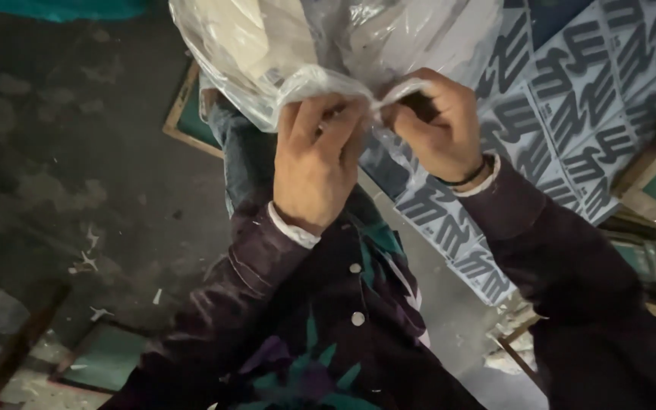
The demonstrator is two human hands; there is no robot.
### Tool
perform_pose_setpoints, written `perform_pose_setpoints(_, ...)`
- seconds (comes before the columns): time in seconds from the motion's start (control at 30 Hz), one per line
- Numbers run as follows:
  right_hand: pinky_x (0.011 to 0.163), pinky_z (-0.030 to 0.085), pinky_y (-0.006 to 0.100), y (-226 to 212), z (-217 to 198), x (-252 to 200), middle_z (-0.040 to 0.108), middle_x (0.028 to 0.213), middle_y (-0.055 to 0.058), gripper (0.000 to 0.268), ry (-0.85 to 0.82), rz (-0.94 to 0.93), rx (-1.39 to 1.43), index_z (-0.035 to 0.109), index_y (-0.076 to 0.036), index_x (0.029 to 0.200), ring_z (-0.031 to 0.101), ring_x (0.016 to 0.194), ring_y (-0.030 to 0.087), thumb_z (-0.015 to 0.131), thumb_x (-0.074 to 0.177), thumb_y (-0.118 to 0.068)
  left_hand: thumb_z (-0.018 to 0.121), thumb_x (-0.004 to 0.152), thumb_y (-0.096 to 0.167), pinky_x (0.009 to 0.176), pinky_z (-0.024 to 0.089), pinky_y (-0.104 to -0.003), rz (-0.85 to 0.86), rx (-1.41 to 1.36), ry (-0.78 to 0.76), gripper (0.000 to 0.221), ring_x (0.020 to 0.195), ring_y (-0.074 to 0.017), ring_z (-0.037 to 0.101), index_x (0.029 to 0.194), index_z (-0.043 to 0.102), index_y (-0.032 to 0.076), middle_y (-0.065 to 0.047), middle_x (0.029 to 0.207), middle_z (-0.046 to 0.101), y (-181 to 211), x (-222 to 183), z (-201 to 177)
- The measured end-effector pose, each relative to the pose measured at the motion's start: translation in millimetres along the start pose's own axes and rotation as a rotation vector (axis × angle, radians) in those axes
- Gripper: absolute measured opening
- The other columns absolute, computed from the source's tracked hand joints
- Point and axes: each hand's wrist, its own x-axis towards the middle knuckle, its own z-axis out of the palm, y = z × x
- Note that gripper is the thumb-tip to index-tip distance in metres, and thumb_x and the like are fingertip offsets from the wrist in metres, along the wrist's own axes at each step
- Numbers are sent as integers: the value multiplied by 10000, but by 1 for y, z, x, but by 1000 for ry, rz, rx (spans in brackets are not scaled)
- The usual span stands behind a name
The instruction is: Sorting and inspecting die-cut paper pieces on a workbench in a print shop.
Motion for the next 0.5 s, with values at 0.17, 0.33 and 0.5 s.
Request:
perform_pose_setpoints(0.17, 703, 500, 248, 11, 6, -15, 698, 1002, 55, 72, 65, -6, 140, 648, 17, 1160, 589, 773, 81, 615, 1101, -8, 787, 824, -15, 990, 482, -445, 4, 48, -17, 420, 1105, -351, 565, 1225, 706, 81, -89, 1201, 647, -11, -4, 13)
perform_pose_setpoints(0.33, 831, 573, 366, -89, -20, 25, 616, 1095, 246, 244, 49, -419, -735, 623, 92, 1102, 651, 975, 284, 706, 877, 47, 759, 852, -21, 989, 480, -395, 28, 18, 14, 406, 1164, -322, 566, 1227, 684, 115, -29, 1235, 631, -23, -7, 28)
perform_pose_setpoints(0.5, 844, 593, 358, -91, -27, 46, 663, 1107, 162, 205, -558, -529, -977, 677, 84, 1115, 699, 1023, 306, 708, 936, -12, 741, 830, -7, 1017, 461, -461, 128, 114, 9, 423, 1174, -338, 561, 1236, 643, 60, -84, 1244, 598, -22, -6, 33)
